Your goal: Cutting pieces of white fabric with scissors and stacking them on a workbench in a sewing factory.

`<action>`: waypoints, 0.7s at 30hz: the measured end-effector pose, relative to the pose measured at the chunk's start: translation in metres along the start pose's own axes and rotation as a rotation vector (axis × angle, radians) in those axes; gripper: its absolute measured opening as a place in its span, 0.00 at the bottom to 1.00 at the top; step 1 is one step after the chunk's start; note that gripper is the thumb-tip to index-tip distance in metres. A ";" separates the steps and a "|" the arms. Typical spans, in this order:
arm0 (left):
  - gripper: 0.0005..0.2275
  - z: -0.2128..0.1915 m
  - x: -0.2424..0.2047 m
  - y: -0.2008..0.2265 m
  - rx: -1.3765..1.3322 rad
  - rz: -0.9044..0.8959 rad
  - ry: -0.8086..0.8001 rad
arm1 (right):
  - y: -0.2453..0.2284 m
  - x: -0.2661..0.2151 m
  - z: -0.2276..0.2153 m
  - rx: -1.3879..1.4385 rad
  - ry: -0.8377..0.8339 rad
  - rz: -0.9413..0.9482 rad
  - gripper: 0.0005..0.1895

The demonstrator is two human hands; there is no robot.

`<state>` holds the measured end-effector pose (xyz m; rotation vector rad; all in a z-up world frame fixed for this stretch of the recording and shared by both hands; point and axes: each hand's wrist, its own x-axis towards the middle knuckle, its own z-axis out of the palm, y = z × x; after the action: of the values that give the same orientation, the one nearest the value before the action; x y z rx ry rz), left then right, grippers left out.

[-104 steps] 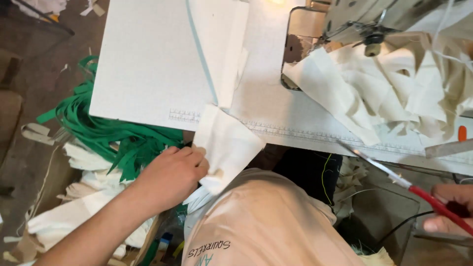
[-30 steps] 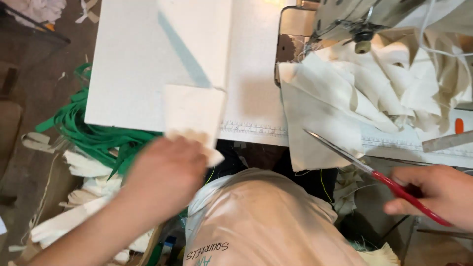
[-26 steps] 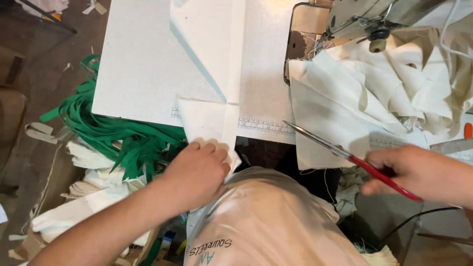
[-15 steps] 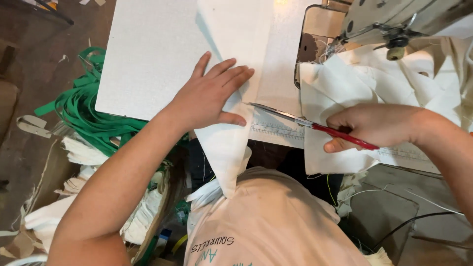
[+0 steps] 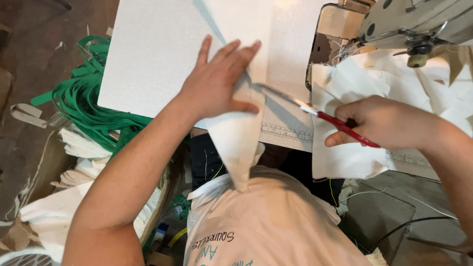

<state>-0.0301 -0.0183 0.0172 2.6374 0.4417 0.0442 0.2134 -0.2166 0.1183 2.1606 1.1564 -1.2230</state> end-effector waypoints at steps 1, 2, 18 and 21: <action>0.55 0.007 0.008 -0.003 0.002 0.002 0.003 | 0.012 -0.005 0.018 0.001 0.004 0.000 0.25; 0.56 0.013 0.015 -0.007 0.064 -0.071 0.072 | 0.025 -0.011 0.036 0.100 0.031 -0.050 0.20; 0.12 -0.075 -0.079 0.023 0.315 -0.004 0.203 | 0.194 -0.055 0.133 0.686 0.304 0.354 0.27; 0.06 -0.038 -0.122 0.064 0.330 0.077 -0.051 | 0.237 -0.061 0.160 0.238 0.254 0.421 0.26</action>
<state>-0.1301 -0.0943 0.0850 2.9710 0.3553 -0.0774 0.3076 -0.4891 0.0707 2.6240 0.6106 -0.9571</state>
